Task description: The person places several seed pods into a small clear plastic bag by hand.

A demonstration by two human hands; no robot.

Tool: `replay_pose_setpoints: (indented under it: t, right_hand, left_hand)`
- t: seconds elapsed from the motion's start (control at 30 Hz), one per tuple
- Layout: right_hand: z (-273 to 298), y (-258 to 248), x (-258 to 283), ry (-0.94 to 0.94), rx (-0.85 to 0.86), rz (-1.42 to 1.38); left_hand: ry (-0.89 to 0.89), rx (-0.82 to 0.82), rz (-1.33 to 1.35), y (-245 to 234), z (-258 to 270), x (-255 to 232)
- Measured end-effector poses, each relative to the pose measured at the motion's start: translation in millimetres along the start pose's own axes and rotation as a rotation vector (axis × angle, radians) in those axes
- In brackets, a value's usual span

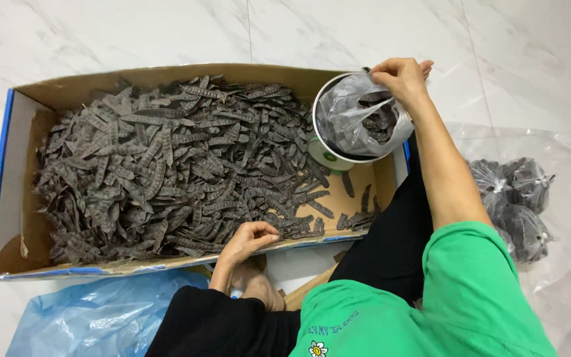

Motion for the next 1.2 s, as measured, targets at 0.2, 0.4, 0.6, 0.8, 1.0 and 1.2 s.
replay_pose_setpoints:
  t: [0.2, 0.4, 0.6, 0.8, 1.0, 1.2]
  right_hand:
    - [35, -27, 42, -0.209, -0.143, 0.109]
    - [70, 6, 38, -0.314, 0.11, 0.702]
    - [64, 20, 22, -0.386, -0.13, 0.691]
    - [101, -38, 60, -0.294, -0.205, 0.788]
    - [170, -70, 114, -0.421, -0.043, 0.178]
    - [159, -65, 55, -0.167, -0.212, 0.262]
  left_hand:
    - [0.033, 0.007, 0.03, -1, -2, -1]
    - [-0.018, 0.0, -0.041, 0, -1, -1]
    - [0.039, -0.014, 0.003, -3, -3, -1]
    - [0.024, -0.06, 0.054, -8, -14, 16]
    - [0.071, -0.204, -0.065, -39, -21, -25]
    - [0.09, -0.236, -0.457, -66, -34, -186]
Point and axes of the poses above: each hand's wrist, its own z-axis away from the middle knuckle, its own y-axis out of the palm, x = y × z, the point moved 4 cm from there along -z, towards the middle knuckle, and after that the axes turned 5 degrees about x, right-handed, at the moved point
